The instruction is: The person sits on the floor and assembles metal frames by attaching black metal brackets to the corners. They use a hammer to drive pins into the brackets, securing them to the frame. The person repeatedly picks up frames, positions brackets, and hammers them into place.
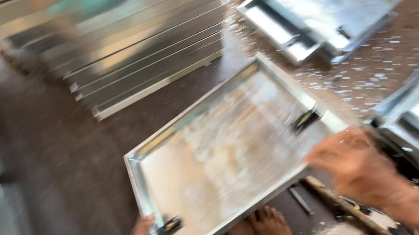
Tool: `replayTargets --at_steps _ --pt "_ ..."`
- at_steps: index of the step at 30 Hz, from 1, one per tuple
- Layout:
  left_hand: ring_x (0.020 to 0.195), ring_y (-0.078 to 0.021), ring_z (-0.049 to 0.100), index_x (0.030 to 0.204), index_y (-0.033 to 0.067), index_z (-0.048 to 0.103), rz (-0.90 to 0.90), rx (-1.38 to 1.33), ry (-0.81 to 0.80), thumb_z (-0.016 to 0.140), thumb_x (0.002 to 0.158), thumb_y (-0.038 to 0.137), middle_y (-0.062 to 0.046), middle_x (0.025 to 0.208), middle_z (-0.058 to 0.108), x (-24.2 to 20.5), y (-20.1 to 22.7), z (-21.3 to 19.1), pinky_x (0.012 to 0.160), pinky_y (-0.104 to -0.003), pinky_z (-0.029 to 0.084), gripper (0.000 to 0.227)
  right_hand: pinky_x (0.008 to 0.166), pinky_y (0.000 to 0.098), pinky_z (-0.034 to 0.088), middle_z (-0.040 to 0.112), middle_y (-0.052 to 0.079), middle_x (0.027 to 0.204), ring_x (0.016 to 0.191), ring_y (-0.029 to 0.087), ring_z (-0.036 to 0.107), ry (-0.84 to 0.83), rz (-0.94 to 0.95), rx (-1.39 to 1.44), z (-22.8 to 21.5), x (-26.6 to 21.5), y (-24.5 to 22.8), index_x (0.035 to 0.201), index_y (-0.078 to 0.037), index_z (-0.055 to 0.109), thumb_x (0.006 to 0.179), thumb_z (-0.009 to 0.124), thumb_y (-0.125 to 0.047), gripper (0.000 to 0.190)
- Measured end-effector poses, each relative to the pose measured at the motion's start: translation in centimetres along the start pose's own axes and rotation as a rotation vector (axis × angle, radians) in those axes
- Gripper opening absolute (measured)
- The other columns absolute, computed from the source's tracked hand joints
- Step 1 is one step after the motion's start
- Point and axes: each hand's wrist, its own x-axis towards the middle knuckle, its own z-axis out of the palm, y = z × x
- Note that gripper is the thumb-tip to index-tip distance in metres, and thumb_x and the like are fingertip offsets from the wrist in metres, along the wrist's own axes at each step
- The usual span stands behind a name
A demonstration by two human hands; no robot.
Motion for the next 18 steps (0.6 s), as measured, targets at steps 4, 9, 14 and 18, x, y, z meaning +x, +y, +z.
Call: replayTargets --at_steps 4,9,14,18 --pt "0.096 -0.0322 0.068 0.127 -0.0075 0.061 0.119 -0.203 -0.361 0.076 0.081 0.01 -0.018 0.106 0.069 -0.6 -3.9 16.6 0.088 -0.049 0.057 0.051 0.089 0.0583 0.044 0.069 0.016 0.109 0.105 0.041 0.06 0.672 0.775 0.664 -4.6 -1.6 0.7 0.123 -0.003 0.065 0.095 0.066 -0.01 0.029" --pt "0.108 -0.0231 0.065 0.139 0.0115 0.049 0.147 -0.311 -0.61 0.072 0.078 -0.004 -0.006 0.119 0.062 1.5 -4.0 36.7 0.096 -0.039 0.059 0.067 0.089 0.0444 0.059 0.056 0.008 0.136 0.121 0.023 0.06 0.638 1.055 1.681 2.6 2.9 1.4 0.148 -0.017 0.039 0.087 0.061 -0.011 0.064" --pt "0.099 -0.0222 0.065 0.151 0.0107 0.038 0.251 0.355 -0.731 0.065 0.095 0.026 -0.014 0.113 0.065 5.5 0.4 46.5 0.079 -0.038 0.058 0.064 0.085 0.0391 0.056 0.059 0.011 0.128 0.115 0.028 0.062 0.996 0.901 1.488 8.3 8.1 17.4 0.148 -0.019 0.041 0.08 0.061 0.004 0.075" --pt "0.092 -0.0162 0.071 0.144 0.0013 0.057 0.555 0.688 -0.825 0.064 0.101 0.032 -0.008 0.111 0.072 3.4 -0.5 43.7 0.082 -0.029 0.058 0.053 0.059 0.0388 0.045 0.053 0.009 0.113 0.081 0.026 0.051 0.905 0.78 1.611 10.0 11.5 28.7 0.142 -0.017 0.043 0.093 0.068 0.005 0.059"
